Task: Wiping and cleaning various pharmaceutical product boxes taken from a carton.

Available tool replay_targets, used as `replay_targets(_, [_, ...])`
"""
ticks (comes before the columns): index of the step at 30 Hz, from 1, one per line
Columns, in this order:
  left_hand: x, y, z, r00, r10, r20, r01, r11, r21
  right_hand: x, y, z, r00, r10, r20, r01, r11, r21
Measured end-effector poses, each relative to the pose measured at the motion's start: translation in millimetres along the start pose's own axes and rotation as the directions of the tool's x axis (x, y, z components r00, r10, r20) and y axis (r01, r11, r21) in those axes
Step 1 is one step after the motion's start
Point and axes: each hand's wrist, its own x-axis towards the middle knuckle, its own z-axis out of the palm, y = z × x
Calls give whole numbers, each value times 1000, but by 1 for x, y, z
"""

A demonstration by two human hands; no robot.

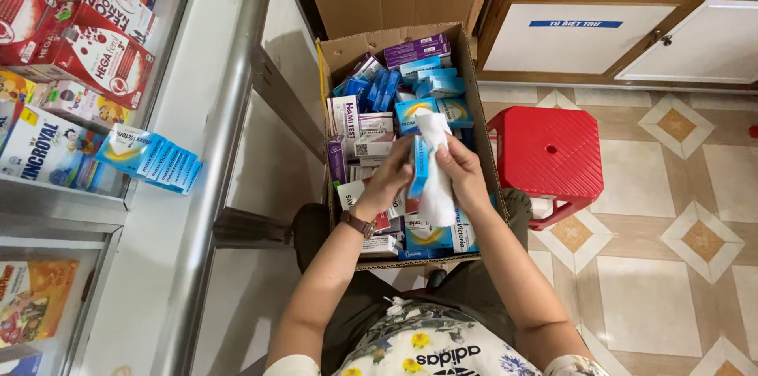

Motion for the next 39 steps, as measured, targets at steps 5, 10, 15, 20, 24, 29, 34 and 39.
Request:
replay_targets(5, [-1, 1, 17, 998, 51, 43, -50, 998, -29, 2, 9, 1, 955, -263, 141, 298, 863, -408])
replay_targets(10, [0, 0, 16, 991, 130, -42, -132, 990, -51, 2, 3, -2, 897, -315, 310, 432, 770, -468])
replay_targets(15, [-5, 22, 19, 976, 205, -75, -208, 978, -23, -4, -16, 10, 752, -451, 481, 644, 657, -392])
replay_targets(20, [-2, 12, 12, 973, 219, -76, -227, 966, -124, -7, -11, 11, 811, -407, 421, 585, 551, -595])
replay_targets(24, [2, -1, 8, 971, 181, -154, -199, 974, -112, -8, -12, 12, 836, -467, 287, 539, 599, -592])
replay_targets(29, [-4, 37, -2, 930, 264, -255, -188, 939, 287, -8, 3, -3, 933, -340, 119, 355, 816, -456])
replay_targets(34, [-34, 69, -27, 938, 234, -257, -101, 891, 443, -6, 1, 0, 961, -266, 78, 275, 872, -404])
replay_targets(39, [-82, 114, -65, 753, 343, -562, -84, 897, 434, -12, -1, 0, 941, -333, 68, 319, 799, -509])
